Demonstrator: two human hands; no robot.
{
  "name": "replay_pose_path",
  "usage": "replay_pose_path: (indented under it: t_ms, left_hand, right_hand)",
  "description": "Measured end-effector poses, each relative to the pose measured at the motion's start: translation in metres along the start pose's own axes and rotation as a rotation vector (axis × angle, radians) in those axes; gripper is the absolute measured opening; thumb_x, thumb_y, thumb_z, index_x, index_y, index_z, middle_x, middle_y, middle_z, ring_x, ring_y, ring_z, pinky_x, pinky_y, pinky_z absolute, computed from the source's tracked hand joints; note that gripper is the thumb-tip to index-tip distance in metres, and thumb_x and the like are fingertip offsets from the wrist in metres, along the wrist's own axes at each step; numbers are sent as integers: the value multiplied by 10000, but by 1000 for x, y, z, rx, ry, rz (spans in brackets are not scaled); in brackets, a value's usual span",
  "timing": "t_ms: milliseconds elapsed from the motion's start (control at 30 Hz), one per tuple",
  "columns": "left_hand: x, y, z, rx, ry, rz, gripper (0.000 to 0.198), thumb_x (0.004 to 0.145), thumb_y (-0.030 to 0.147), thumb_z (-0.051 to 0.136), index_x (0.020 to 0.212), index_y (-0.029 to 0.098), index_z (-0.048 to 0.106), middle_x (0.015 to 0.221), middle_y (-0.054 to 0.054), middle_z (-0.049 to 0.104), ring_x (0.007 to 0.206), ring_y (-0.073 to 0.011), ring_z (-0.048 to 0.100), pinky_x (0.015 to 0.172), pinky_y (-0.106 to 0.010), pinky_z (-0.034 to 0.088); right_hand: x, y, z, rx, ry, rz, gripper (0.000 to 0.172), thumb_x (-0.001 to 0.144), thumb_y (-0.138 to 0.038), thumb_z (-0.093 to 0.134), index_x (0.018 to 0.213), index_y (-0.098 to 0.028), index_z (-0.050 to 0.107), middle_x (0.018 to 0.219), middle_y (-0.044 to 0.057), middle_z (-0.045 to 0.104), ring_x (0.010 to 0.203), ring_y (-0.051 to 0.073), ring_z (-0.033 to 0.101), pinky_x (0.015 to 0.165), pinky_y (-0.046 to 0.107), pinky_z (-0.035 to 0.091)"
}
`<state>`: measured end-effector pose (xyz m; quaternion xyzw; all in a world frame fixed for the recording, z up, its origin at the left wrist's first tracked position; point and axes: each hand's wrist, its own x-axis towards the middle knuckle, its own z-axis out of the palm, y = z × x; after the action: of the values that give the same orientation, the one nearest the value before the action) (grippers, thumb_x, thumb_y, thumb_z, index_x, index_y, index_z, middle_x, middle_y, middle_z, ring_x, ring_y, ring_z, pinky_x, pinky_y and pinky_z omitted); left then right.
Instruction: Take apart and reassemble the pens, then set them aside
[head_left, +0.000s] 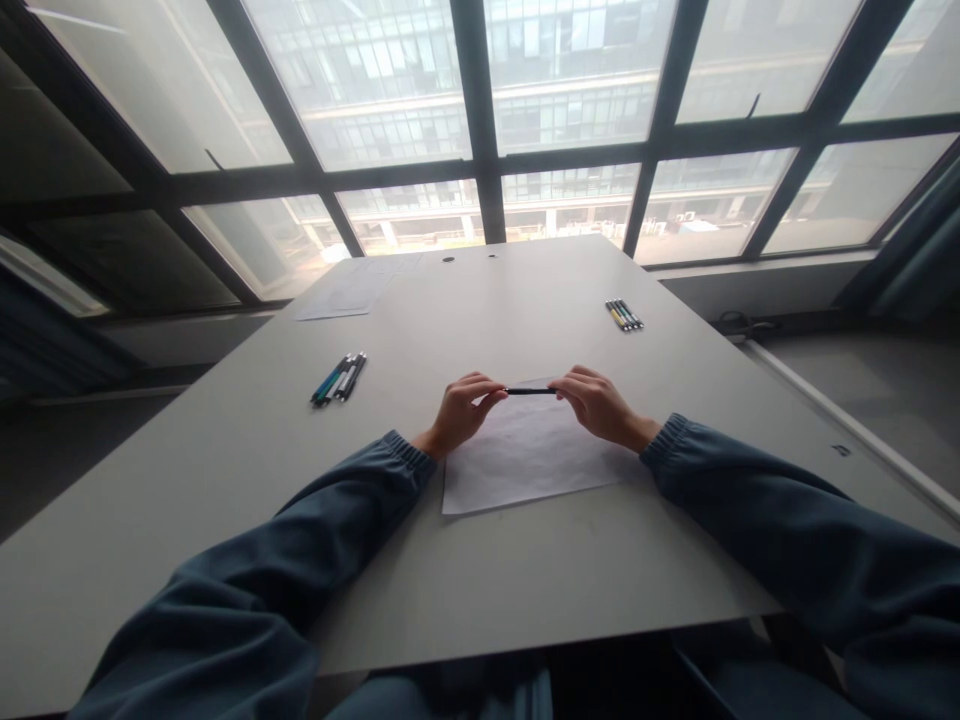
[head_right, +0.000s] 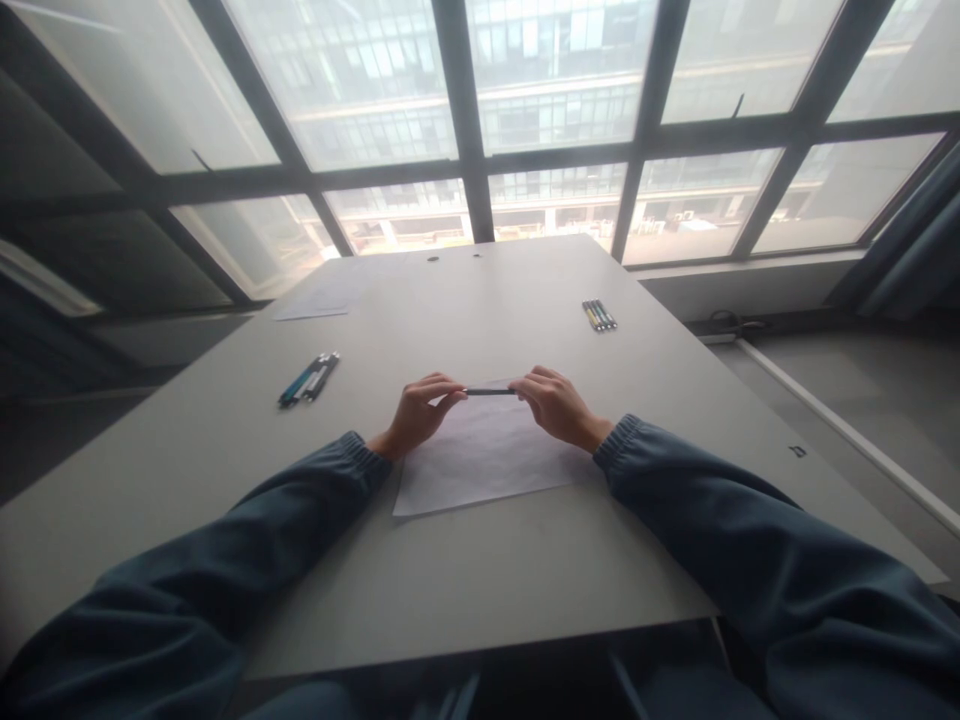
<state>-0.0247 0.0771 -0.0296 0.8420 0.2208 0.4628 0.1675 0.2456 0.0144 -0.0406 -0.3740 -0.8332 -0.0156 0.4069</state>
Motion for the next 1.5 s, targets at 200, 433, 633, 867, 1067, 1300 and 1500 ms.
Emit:
replay_pose_path:
  t_ms: [200, 433, 633, 867, 1067, 1300, 1500]
  left_hand:
    - [0, 2, 0, 25, -14, 36, 164, 937, 342, 678, 916, 211, 775, 856, -69, 756, 796, -184, 677, 753, -343, 557]
    - [0, 0, 0, 76, 17, -10, 244, 964, 347, 636, 809, 189, 737, 772, -46, 719, 752, -166, 654, 740, -315, 516]
    - [-2, 0, 0, 31, -79, -6, 338, 1000, 384, 567, 776, 190, 729, 801, -55, 741, 795, -178, 678, 775, -325, 526]
    - [-1, -12, -4, 169, -126, -45, 361, 1032, 325, 495, 1366, 234, 600, 1045, -54, 755, 991, -186, 674, 942, -372, 527]
    - [6, -43, -32, 261, -307, 145, 281, 1005, 209, 502, 1181, 231, 720, 1155, -72, 745, 1099, -204, 658, 990, -404, 509]
    - [2, -57, -33, 184, -430, 159, 244, 978, 197, 546, 1061, 229, 773, 1137, -72, 766, 1175, -213, 660, 1039, -420, 516]
    - [-1, -52, -26, 31, -535, 126, 304, 1005, 220, 505, 1177, 218, 756, 1241, -93, 735, 1269, -217, 632, 1092, -399, 519]
  right_hand:
    - [0, 1, -1, 45, -7, 30, 256, 1023, -180, 455, 1025, -187, 710, 800, 66, 696, 778, 209, 593, 735, 346, 495]
    - [5, -8, 0, 462, 140, 420, 297, 994, -407, 560, 1113, -185, 717, 729, 36, 691, 688, 178, 632, 679, 322, 486]
    - [11, -7, -6, 1125, 273, 748, 288, 799, -404, 807, 995, -203, 743, 739, -11, 629, 687, 122, 565, 654, 265, 475]
    - [13, 5, -11, 1540, 504, 981, 121, 952, -307, 594, 867, -221, 602, 852, 26, 643, 832, 178, 644, 743, 334, 569]
    - [15, 9, -18, 1831, 525, 987, 151, 1037, -236, 424, 973, -219, 559, 637, -47, 452, 516, 93, 456, 545, 216, 490]
    - [16, 5, -32, 2024, 472, 978, 285, 1049, -402, 424, 860, -210, 516, 579, -71, 339, 433, 90, 341, 408, 198, 401]
    - [16, 9, -42, 2010, 521, 880, 353, 1052, -400, 433, 754, -217, 474, 530, -71, 348, 408, 82, 333, 381, 186, 364]
